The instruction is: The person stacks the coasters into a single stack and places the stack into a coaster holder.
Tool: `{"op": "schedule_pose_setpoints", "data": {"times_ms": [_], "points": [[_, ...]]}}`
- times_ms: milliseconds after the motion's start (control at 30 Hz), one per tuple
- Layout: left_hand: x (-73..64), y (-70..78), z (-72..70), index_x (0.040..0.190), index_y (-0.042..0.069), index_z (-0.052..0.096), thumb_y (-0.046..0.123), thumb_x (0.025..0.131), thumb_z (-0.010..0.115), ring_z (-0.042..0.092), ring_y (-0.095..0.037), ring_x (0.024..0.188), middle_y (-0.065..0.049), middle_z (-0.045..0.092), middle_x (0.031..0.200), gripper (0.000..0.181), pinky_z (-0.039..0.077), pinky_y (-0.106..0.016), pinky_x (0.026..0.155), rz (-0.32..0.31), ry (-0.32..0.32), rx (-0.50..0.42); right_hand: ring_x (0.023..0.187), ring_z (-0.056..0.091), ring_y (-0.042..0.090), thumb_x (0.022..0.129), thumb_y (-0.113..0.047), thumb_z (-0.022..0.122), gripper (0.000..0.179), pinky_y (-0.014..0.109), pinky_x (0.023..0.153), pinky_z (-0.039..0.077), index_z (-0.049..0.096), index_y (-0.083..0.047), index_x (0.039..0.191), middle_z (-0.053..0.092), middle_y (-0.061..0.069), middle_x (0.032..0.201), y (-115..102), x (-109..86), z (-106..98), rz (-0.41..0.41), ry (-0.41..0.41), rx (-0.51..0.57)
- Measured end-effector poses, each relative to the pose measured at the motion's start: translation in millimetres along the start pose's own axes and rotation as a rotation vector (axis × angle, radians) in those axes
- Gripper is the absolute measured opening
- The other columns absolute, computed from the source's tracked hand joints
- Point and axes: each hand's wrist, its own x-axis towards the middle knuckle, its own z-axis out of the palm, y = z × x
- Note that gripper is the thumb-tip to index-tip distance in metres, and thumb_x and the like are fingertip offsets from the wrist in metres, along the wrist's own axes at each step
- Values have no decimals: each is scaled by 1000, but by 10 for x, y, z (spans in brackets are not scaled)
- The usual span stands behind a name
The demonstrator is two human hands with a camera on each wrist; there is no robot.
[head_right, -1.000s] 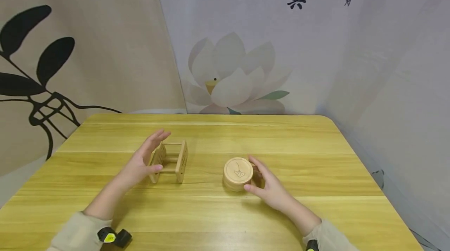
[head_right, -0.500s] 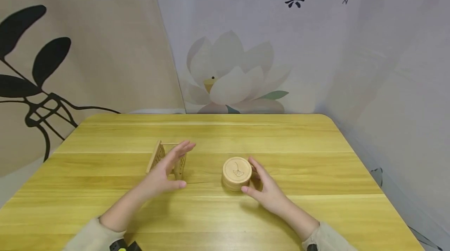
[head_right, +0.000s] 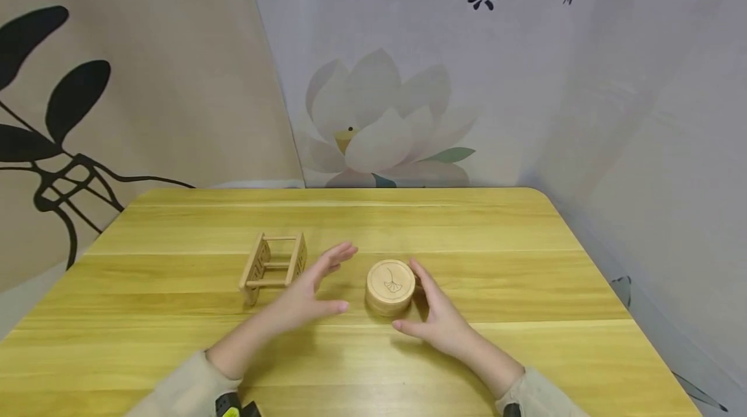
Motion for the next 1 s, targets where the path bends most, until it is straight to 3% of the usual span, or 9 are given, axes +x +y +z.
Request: {"op": "schedule_pose_setpoints", "data": {"times_ms": [367,667,1000], "points": [[174,-189,201,152,23,24,26,84,76,28,-20,137,-4,32,152,86,23,-43,111,-39,-13,-42,138,23,36,78,-26,81,106,57,109,15,10,-6,154,22,20,154,-23,25,63,46,5,7],[263,-243,340,151,17,26,31,84,76,31,-26,136,-8,35,150,85,25,-45,110,-68,-11,-98,138,21,39,79,-30,80,106,57,107,18,8,-8,154,17,20,155,-9,36,97,49,-3,-15],[306,-306,442,152,14,24,33,85,75,39,-27,129,-10,33,150,87,31,-48,105,-114,-12,-174,136,27,39,81,-27,79,103,53,107,21,8,-8,154,22,23,152,-17,56,147,52,18,7]]}}
